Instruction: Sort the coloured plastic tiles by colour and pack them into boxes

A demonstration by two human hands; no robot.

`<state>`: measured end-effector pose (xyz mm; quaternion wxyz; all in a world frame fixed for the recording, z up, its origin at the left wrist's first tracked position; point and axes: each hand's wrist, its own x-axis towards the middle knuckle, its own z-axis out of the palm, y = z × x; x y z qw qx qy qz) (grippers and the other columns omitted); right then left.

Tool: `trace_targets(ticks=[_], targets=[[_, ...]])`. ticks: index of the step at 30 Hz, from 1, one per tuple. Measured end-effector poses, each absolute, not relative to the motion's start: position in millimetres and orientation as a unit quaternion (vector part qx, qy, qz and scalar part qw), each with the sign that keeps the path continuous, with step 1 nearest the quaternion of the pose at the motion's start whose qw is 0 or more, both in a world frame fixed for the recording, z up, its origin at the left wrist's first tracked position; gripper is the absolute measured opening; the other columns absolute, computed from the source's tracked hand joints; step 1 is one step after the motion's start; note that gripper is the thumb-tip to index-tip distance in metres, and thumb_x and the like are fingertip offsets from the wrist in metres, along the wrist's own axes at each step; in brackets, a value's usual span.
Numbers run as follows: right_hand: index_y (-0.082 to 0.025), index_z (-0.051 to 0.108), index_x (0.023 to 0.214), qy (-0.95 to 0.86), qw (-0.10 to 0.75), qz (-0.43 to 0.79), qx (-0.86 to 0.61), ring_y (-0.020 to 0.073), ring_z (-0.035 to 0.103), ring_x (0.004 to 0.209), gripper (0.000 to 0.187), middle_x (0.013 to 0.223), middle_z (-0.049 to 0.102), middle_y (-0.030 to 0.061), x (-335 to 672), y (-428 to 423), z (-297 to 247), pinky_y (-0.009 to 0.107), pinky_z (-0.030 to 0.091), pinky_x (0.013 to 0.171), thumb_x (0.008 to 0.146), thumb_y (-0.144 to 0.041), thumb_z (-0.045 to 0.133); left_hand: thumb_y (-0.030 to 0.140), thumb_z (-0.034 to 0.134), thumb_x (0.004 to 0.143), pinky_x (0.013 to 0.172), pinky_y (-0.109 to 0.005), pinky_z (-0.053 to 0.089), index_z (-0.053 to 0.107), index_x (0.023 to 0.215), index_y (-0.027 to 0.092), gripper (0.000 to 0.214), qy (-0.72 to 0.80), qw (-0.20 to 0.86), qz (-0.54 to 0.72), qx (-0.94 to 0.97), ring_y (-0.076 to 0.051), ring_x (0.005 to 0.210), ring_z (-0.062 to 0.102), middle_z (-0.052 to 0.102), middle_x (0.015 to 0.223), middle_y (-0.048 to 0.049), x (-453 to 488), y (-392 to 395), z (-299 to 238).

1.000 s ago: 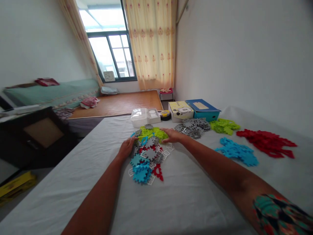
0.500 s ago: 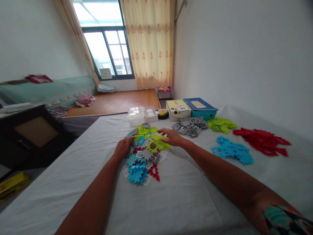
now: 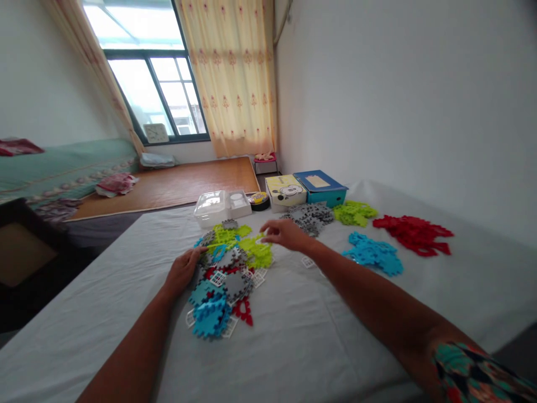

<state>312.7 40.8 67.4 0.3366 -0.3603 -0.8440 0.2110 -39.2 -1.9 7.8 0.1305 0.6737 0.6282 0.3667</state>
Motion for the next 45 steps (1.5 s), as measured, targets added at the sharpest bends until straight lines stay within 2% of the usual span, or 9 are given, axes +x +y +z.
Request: trace_targets(ticks=[5, 10, 14, 18, 22, 27, 32, 39, 45], targets=[[-0.014, 0.069, 0.095, -0.697, 0.36, 0.05, -0.618, 0.0146, 0.062, 0.064, 0.023, 0.072, 0.07, 0.0036, 467.6, 94.0, 86.0, 0.023, 0.042, 0.062, 0.082, -0.033, 0.061, 0.07, 0.032, 0.081, 0.099, -0.037, 0.045, 0.073, 0.098, 0.02, 0.067, 0.626, 0.118, 0.362, 0.681, -0.027, 0.109, 0.063, 0.071, 0.112, -0.0075, -40.4, 0.6, 7.2], [-0.014, 0.07, 0.097, -0.587, 0.233, -0.024, -0.775, 0.0196, 0.066, 0.076, 0.027, 0.082, 0.072, 0.0098, 573.8, 111.7, 73.1, 0.026, 0.044, 0.066, 0.084, -0.032, 0.057, 0.067, 0.032, 0.083, 0.099, -0.038, 0.045, 0.073, 0.1, 0.02, 0.064, 0.631, 0.105, 0.354, 0.682, -0.026, 0.109, 0.062, 0.07, 0.114, -0.0072, -37.5, 1.9, 7.7], [-0.016, 0.068, 0.106, -0.665, 0.232, -0.083, -0.705, 0.0224, 0.066, 0.084, 0.03, 0.091, 0.072, 0.0121, 512.5, 100.5, 74.8, 0.029, 0.045, 0.071, 0.088, -0.036, 0.055, 0.067, 0.03, 0.084, 0.1, -0.038, 0.044, 0.072, 0.099, 0.019, 0.065, 0.626, 0.105, 0.358, 0.685, -0.025, 0.11, 0.061, 0.07, 0.115, -0.0073, -33.9, 0.2, 8.2], [-0.02, 0.067, 0.108, -0.863, 0.239, 0.082, -0.436, 0.0157, 0.066, 0.08, 0.027, 0.094, 0.073, 0.0046, 381.0, 63.7, 60.1, 0.024, 0.046, 0.072, 0.087, -0.035, 0.059, 0.069, 0.03, 0.083, 0.1, -0.038, 0.044, 0.072, 0.099, 0.018, 0.068, 0.621, 0.111, 0.374, 0.68, -0.025, 0.11, 0.061, 0.07, 0.112, -0.0092, -34.7, -1.0, 5.9], [-0.016, 0.062, 0.121, -0.902, 0.236, 0.098, -0.347, 0.0216, 0.062, 0.101, 0.045, 0.116, 0.068, 0.0112, 296.9, 31.8, 23.7, 0.032, 0.045, 0.09, 0.084, -0.042, 0.064, 0.068, 0.03, 0.084, 0.101, -0.038, 0.043, 0.071, 0.101, 0.018, 0.067, 0.623, 0.121, 0.368, 0.679, -0.025, 0.111, 0.061, 0.07, 0.113, -0.0088, -36.4, -2.7, 5.5], [-0.019, 0.068, 0.113, -0.888, 0.249, 0.114, -0.37, 0.0208, 0.064, 0.096, 0.031, 0.108, 0.071, 0.0089, 282.6, 27.0, 7.5, 0.033, 0.045, 0.09, 0.086, -0.032, 0.062, 0.068, 0.029, 0.084, 0.101, -0.038, 0.042, 0.071, 0.102, 0.017, 0.068, 0.626, 0.126, 0.365, 0.677, -0.025, 0.111, 0.06, 0.07, 0.113, -0.0094, -35.3, -3.2, 6.4], [-0.021, 0.07, 0.108, -0.848, 0.318, 0.065, -0.418, 0.0202, 0.064, 0.092, 0.028, 0.101, 0.072, 0.0081, 329.6, 50.8, 38.0, 0.031, 0.046, 0.087, 0.088, -0.035, 0.058, 0.069, 0.03, 0.083, 0.101, -0.038, 0.042, 0.071, 0.1, 0.018, 0.068, 0.624, 0.126, 0.369, 0.677, -0.026, 0.11, 0.061, 0.07, 0.114, -0.0088, -35.1, -3.6, 8.5], [-0.016, 0.063, 0.111, -0.596, 0.382, -0.045, -0.705, 0.0232, 0.065, 0.088, 0.031, 0.095, 0.072, 0.0104, 503.3, 102.0, 57.4, 0.033, 0.047, 0.081, 0.087, -0.031, 0.051, 0.07, 0.032, 0.081, 0.101, -0.038, 0.042, 0.072, 0.097, 0.021, 0.066, 0.633, 0.127, 0.354, 0.677, -0.026, 0.113, 0.06, 0.069, 0.115, -0.0072, -36.1, -2.3, 11.2], [-0.007, 0.057, 0.12, -0.592, 0.33, -0.099, -0.728, 0.0298, 0.056, 0.112, 0.044, 0.125, 0.056, 0.0234, 529.3, 100.3, 57.0, 0.038, 0.043, 0.093, 0.08, -0.025, 0.058, 0.068, 0.029, 0.083, 0.101, -0.038, 0.042, 0.071, 0.102, 0.018, 0.068, 0.642, 0.123, 0.339, 0.677, -0.026, 0.112, 0.06, 0.069, 0.117, -0.0092, -34.9, -2.1, 11.6]])
